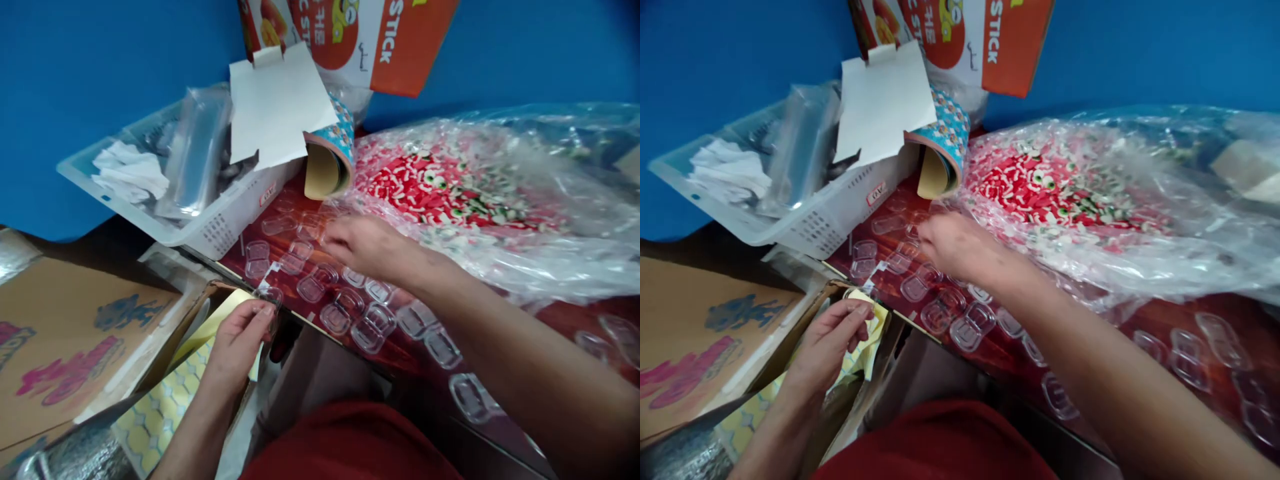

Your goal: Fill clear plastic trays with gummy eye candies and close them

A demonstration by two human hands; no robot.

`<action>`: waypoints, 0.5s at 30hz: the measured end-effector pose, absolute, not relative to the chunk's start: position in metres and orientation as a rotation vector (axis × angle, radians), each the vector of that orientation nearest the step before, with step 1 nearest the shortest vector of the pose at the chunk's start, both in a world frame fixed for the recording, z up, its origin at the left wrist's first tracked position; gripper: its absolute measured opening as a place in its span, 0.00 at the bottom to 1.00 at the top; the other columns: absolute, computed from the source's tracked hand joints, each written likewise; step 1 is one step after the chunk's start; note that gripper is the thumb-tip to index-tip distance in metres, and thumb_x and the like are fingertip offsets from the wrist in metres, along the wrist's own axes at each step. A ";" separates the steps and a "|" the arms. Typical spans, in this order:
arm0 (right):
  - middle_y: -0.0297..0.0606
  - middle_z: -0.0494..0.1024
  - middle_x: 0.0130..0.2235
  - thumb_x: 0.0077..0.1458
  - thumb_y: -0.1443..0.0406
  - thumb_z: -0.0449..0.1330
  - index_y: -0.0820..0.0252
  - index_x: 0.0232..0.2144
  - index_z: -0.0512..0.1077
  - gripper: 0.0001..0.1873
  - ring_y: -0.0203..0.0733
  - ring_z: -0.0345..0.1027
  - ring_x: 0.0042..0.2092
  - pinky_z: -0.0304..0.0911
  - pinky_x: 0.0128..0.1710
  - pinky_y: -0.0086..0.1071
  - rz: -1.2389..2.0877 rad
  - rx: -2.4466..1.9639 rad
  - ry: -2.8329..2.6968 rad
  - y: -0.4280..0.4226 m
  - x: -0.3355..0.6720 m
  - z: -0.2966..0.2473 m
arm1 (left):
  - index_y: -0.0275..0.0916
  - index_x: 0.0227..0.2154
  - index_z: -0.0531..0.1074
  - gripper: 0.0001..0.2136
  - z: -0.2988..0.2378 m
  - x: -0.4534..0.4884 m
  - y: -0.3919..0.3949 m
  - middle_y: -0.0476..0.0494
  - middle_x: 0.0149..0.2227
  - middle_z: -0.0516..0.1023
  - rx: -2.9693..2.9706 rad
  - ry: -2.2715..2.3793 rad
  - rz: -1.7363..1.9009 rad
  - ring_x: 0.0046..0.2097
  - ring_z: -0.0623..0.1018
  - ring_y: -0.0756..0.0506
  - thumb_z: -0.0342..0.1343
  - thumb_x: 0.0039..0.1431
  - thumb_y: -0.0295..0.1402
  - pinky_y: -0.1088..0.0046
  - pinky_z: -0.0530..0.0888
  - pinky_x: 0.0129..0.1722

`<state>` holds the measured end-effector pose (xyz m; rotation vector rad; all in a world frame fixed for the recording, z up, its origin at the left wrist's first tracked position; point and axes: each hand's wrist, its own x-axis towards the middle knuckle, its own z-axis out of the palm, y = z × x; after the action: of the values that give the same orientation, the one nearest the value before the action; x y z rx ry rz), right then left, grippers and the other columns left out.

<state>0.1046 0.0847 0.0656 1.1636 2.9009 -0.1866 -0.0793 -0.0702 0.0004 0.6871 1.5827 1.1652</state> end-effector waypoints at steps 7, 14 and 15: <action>0.38 0.75 0.29 0.58 0.69 0.47 0.59 0.29 0.72 0.14 0.37 0.67 0.30 0.58 0.30 0.29 -0.467 1.526 2.762 -0.064 0.202 0.040 | 0.36 0.37 0.71 0.19 0.008 -0.066 -0.070 0.57 0.18 0.65 0.791 1.598 1.124 0.20 0.63 0.56 0.64 0.42 0.39 0.83 0.61 0.19; 0.42 0.74 0.34 0.55 0.66 0.54 0.61 0.31 0.73 0.08 0.45 0.68 0.36 0.61 0.33 0.35 -0.229 1.484 2.782 -0.072 0.166 0.021 | 0.37 0.43 0.69 0.20 0.028 -0.031 -0.086 0.56 0.18 0.64 1.042 1.563 1.031 0.21 0.62 0.55 0.60 0.47 0.39 0.81 0.61 0.21; 0.42 0.74 0.34 0.55 0.67 0.53 0.61 0.31 0.73 0.08 0.45 0.68 0.35 0.61 0.32 0.35 -0.264 1.449 2.769 -0.070 0.162 0.020 | 0.38 0.44 0.68 0.20 0.030 -0.028 -0.089 0.56 0.19 0.64 1.051 1.551 1.038 0.21 0.63 0.54 0.59 0.48 0.39 0.81 0.61 0.21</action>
<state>0.1617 -0.0704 0.0200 1.4491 2.7692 -0.2638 -0.0284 -0.0893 0.0297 1.0510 1.5510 1.0378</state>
